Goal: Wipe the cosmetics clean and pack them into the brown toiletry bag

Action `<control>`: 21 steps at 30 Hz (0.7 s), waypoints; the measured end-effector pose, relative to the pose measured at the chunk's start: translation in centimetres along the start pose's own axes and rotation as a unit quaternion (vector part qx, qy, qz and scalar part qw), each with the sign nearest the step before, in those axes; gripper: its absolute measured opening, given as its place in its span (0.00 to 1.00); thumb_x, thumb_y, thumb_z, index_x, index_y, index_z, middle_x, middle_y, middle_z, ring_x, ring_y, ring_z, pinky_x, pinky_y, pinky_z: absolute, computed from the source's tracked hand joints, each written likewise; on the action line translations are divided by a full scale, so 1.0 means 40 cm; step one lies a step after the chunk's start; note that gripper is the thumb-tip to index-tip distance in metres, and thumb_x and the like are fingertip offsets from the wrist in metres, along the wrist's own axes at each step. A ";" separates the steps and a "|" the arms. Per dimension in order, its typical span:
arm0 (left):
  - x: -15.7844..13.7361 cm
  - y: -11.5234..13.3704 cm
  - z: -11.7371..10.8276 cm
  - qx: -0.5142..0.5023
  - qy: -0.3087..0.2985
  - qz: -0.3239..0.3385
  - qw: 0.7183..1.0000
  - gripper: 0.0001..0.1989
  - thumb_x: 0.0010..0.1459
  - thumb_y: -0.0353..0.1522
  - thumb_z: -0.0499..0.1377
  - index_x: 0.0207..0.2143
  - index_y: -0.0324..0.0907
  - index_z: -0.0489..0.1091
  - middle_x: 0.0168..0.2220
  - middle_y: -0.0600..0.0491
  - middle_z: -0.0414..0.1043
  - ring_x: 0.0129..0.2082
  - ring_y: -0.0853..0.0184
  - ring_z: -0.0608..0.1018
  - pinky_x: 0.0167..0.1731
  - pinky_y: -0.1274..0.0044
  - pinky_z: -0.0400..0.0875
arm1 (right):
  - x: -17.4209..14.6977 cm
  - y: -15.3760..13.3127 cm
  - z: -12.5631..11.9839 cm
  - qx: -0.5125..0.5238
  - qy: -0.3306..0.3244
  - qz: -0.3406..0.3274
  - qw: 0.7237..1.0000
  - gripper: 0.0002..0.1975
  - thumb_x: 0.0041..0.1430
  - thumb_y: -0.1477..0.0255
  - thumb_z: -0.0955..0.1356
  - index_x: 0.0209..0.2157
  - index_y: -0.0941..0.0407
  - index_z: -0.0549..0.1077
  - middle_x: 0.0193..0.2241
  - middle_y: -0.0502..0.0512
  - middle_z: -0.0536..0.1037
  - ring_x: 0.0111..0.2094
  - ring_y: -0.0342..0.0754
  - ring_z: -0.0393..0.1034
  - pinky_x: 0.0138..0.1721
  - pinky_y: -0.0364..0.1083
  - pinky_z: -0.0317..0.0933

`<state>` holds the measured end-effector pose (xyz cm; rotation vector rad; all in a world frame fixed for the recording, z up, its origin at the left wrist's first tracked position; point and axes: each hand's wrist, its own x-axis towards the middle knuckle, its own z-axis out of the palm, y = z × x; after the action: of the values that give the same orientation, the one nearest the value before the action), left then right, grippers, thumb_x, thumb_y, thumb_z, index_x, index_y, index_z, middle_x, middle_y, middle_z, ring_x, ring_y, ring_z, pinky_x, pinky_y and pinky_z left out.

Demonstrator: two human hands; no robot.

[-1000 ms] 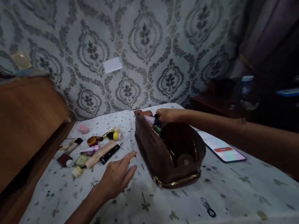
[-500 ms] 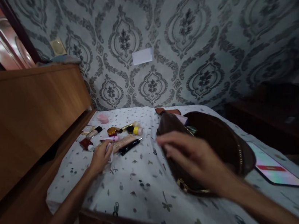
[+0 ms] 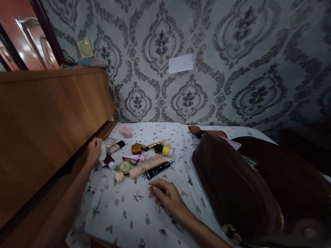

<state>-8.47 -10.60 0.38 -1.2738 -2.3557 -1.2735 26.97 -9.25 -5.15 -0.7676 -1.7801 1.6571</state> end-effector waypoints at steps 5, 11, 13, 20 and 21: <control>0.085 -0.076 0.015 0.075 0.006 -0.036 0.997 0.16 0.62 0.35 0.48 0.33 0.38 0.73 0.30 0.51 0.76 0.33 0.64 0.75 0.35 0.76 0.66 | -0.015 0.028 -0.003 -0.072 -0.004 -0.035 0.997 0.16 0.60 0.62 0.63 0.39 0.59 0.75 0.26 0.54 0.76 0.26 0.47 0.70 0.28 0.44 0.63; 0.175 -0.087 0.090 0.141 -0.022 -0.028 0.989 0.15 0.66 0.40 0.54 0.37 0.38 0.72 0.35 0.51 0.76 0.36 0.66 0.77 0.42 0.70 0.70 | -0.022 0.014 -0.004 -0.095 -0.010 -0.024 0.995 0.16 0.61 0.62 0.63 0.39 0.59 0.75 0.26 0.56 0.77 0.29 0.49 0.73 0.32 0.45 0.65; 0.216 -0.068 0.130 0.157 -0.034 -0.014 0.987 0.15 0.67 0.39 0.52 0.38 0.38 0.72 0.37 0.50 0.77 0.38 0.64 0.78 0.42 0.71 0.69 | -0.021 0.022 -0.003 -0.103 -0.015 -0.026 0.994 0.17 0.63 0.62 0.62 0.39 0.59 0.75 0.27 0.56 0.78 0.29 0.49 0.73 0.31 0.45 0.65; 0.368 0.046 0.310 0.207 -0.085 0.035 0.974 0.17 0.69 0.39 0.48 0.47 0.39 0.72 0.44 0.41 0.77 0.48 0.57 0.78 0.44 0.71 0.69 | -0.029 0.075 -0.009 -0.144 0.016 -0.037 0.989 0.14 0.66 0.65 0.62 0.42 0.54 0.78 0.31 0.54 0.80 0.32 0.47 0.75 0.39 0.44 0.68; 0.384 0.059 0.337 0.213 -0.096 0.040 0.971 0.17 0.69 0.39 0.49 0.48 0.39 0.71 0.46 0.42 0.76 0.48 0.58 0.77 0.45 0.69 0.70 | -0.032 0.077 -0.012 -0.152 0.012 -0.036 0.988 0.13 0.66 0.66 0.63 0.42 0.53 0.78 0.32 0.54 0.81 0.35 0.47 0.76 0.41 0.45 0.69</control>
<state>-13.14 9.43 1.22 -1.3740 -2.4918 -0.5913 28.24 -9.68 -8.22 -0.8396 -2.0456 1.3408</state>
